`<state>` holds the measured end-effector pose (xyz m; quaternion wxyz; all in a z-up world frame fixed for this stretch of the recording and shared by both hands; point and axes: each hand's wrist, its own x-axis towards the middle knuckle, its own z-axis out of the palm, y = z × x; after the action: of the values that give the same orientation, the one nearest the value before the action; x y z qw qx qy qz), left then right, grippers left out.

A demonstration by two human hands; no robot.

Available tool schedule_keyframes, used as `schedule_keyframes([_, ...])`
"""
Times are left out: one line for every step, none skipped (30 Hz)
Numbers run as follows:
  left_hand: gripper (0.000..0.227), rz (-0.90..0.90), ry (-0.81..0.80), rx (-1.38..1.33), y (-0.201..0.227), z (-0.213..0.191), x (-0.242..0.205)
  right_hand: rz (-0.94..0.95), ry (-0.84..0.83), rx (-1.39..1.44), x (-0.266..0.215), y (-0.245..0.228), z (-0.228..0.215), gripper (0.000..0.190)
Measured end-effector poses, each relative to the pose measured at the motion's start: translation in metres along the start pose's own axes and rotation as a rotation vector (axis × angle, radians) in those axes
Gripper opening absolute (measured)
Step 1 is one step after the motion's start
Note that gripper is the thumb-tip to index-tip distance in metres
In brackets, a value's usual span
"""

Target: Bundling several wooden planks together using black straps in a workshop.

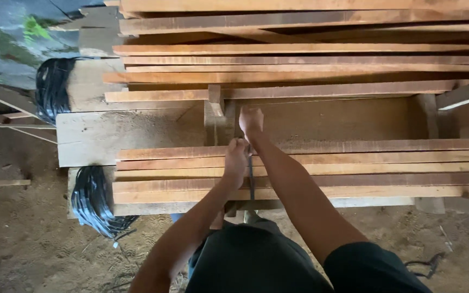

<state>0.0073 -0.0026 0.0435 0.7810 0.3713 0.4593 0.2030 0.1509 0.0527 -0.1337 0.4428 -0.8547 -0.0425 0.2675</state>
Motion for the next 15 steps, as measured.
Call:
schedule_keyframes([0.019, -0.020, -0.003, 0.000, 0.007, 0.000, 0.001, 0.005, -0.017, -0.049, -0.004, -0.009, -0.003, 0.041])
schedule_keyframes([0.019, -0.022, -0.004, -0.001, 0.013, -0.002, 0.002, 0.006, -0.015, -0.050, -0.005, -0.015, -0.004, 0.041])
schedule_keyframes([0.015, -0.063, -0.002, -0.020, 0.018, -0.004, 0.001, 0.029, -0.050, -0.097, -0.008, -0.018, -0.004, 0.041])
schedule_keyframes([0.012, -0.104, 0.000, -0.040, 0.022, -0.007, 0.000, 0.052, -0.084, -0.143, -0.010, -0.022, -0.005, 0.044])
schedule_keyframes([0.012, -0.108, 0.003, -0.040, 0.018, -0.010, 0.002, 0.056, -0.087, -0.145, -0.011, -0.020, -0.007, 0.044])
schedule_keyframes([0.013, -0.116, 0.012, 0.015, 0.013, -0.013, 0.004, 0.036, -0.102, -0.147, -0.012, -0.019, -0.008, 0.045])
schedule_keyframes([0.015, -0.120, 0.018, 0.068, 0.009, -0.016, 0.009, 0.013, -0.115, -0.147, -0.009, -0.018, -0.009, 0.046])
schedule_keyframes([0.015, -0.121, 0.017, 0.068, 0.009, -0.013, 0.010, 0.014, -0.114, -0.148, -0.001, -0.015, -0.002, 0.046])
schedule_keyframes([0.016, -0.101, -0.003, 0.016, 0.008, -0.011, 0.008, 0.047, -0.131, -0.139, 0.004, -0.011, 0.003, 0.041])
schedule_keyframes([0.018, -0.081, -0.022, -0.036, 0.007, -0.009, 0.005, 0.081, -0.148, -0.129, 0.008, -0.006, 0.009, 0.038])
schedule_keyframes([0.018, -0.083, -0.020, -0.038, 0.007, -0.007, 0.009, 0.082, -0.150, -0.132, 0.005, -0.014, 0.004, 0.038])
schedule_keyframes([0.019, -0.095, -0.003, -0.028, 0.006, -0.005, 0.011, 0.091, -0.150, -0.137, 0.000, -0.021, 0.000, 0.038])
schedule_keyframes([0.019, -0.103, 0.012, -0.014, 0.004, -0.006, 0.012, 0.097, -0.150, -0.138, -0.008, -0.028, -0.004, 0.039])
schedule_keyframes([0.019, -0.101, 0.013, -0.013, -0.003, -0.011, 0.013, 0.096, -0.151, -0.136, 0.005, -0.013, 0.004, 0.039])
schedule_keyframes([0.020, -0.071, 0.003, 0.007, -0.008, -0.013, 0.017, 0.133, -0.162, -0.210, 0.021, -0.002, 0.011, 0.043])
